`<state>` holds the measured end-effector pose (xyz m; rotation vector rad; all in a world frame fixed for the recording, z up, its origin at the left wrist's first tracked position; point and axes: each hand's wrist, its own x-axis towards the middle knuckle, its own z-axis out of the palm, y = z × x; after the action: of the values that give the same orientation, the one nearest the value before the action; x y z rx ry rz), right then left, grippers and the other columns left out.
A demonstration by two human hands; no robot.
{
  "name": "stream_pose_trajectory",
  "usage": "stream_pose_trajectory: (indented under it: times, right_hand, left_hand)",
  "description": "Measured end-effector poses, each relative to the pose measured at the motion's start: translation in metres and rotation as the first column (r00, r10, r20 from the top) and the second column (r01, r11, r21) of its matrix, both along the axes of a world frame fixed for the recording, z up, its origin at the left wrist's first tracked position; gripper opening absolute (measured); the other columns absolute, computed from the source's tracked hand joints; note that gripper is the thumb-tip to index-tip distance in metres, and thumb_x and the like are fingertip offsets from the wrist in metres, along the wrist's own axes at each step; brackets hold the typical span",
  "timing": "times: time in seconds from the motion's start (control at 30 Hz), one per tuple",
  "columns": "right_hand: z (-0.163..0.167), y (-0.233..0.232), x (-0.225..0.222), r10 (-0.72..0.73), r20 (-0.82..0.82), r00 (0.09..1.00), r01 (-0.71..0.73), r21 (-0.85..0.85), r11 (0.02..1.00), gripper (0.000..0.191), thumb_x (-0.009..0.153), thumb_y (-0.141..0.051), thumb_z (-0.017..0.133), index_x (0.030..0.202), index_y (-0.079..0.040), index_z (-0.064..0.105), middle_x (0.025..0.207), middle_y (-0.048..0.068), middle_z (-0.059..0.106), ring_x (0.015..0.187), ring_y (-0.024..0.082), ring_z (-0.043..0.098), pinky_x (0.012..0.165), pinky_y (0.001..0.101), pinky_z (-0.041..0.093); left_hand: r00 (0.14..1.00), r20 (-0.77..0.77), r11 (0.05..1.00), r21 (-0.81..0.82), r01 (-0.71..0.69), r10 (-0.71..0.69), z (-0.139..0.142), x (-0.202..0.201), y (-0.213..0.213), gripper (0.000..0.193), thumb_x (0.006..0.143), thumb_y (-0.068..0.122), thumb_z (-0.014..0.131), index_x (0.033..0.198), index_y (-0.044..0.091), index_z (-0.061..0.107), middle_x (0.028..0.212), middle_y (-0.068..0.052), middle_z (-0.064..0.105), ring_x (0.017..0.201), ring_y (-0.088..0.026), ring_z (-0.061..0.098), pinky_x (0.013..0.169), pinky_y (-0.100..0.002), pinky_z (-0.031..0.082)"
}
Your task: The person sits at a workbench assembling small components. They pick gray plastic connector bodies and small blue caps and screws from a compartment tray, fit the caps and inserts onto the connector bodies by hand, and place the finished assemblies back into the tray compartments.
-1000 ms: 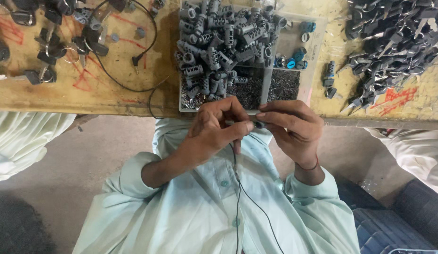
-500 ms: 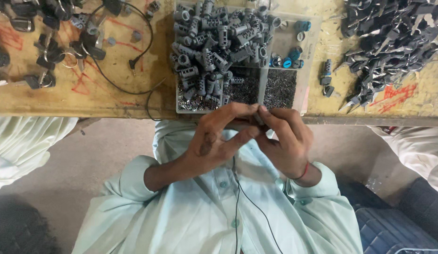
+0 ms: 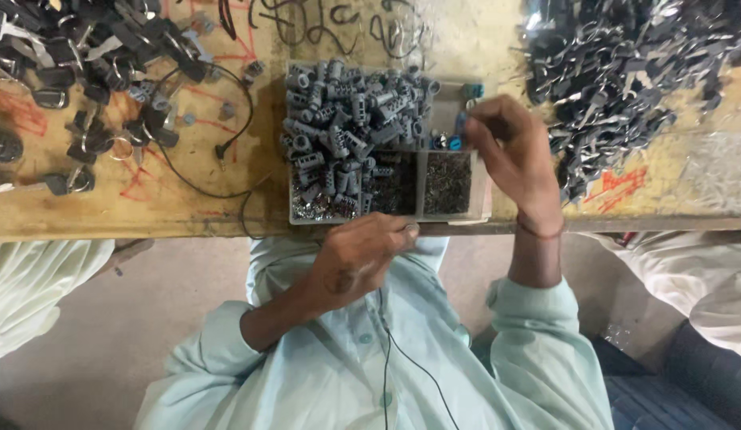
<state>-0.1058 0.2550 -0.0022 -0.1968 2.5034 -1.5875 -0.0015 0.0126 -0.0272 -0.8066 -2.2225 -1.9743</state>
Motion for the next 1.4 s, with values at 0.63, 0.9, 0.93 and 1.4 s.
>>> stream_pose_trajectory:
  times: [0.63, 0.9, 0.93, 1.4]
  right_hand:
    - [-0.018, -0.029, 0.087, 0.388, 0.483, 0.785, 0.021, -0.646, 0.763, 0.027, 0.103, -0.008, 0.06, 0.119, -0.007, 0.039, 0.096, 0.004, 0.062, 0.077, 0.013, 0.068, 0.068, 0.0269, 0.057]
    - [0.001, 0.013, 0.088, 0.137, 0.237, 0.962, -0.107, -0.134, 0.985, 0.029, 0.098, -0.007, 0.065, 0.125, -0.01, 0.056, 0.098, 0.006, 0.069, 0.083, 0.014, 0.069, 0.069, 0.0309, 0.057]
    - [-0.001, 0.031, 0.083, 0.032, -0.154, 0.988, 0.006, 0.243, 0.97, 0.025, 0.098, -0.004, 0.064, 0.122, -0.012, 0.064, 0.105, 0.007, 0.071, 0.088, 0.017, 0.07, 0.074, 0.0328, 0.058]
    - [-0.049, 0.092, 0.087, -0.346, -0.022, 0.938, 0.345, 0.157, 0.925, 0.031, 0.098, -0.003, 0.067, 0.121, 0.0, 0.047, 0.097, 0.011, 0.067, 0.081, 0.018, 0.066, 0.069, 0.0333, 0.053]
  left_hand:
    - [0.997, -0.012, 0.994, -0.075, -0.077, 0.076, -0.014, 0.003, -0.003, 0.049, 0.085, -0.01, 0.074, 0.131, -0.006, 0.057, 0.118, -0.011, 0.07, 0.097, -0.029, 0.072, 0.086, -0.039, 0.06]
    - [0.974, -0.13, 0.977, -0.086, -0.197, 0.185, 0.006, 0.005, 0.006, 0.04, 0.08, 0.0, 0.085, 0.116, 0.005, 0.07, 0.102, -0.007, 0.074, 0.091, -0.024, 0.066, 0.079, -0.034, 0.054]
    - [0.973, -0.12, 0.974, -0.087, -0.209, 0.198, 0.007, 0.001, 0.004, 0.039, 0.08, -0.001, 0.085, 0.115, 0.006, 0.071, 0.1, -0.006, 0.074, 0.091, -0.024, 0.066, 0.078, -0.033, 0.054]
    - [0.992, 0.005, 0.991, 0.044, -0.126, 0.126, 0.004, -0.008, 0.011, 0.032, 0.091, -0.006, 0.077, 0.118, 0.007, 0.066, 0.107, -0.01, 0.076, 0.091, -0.023, 0.075, 0.077, -0.034, 0.059]
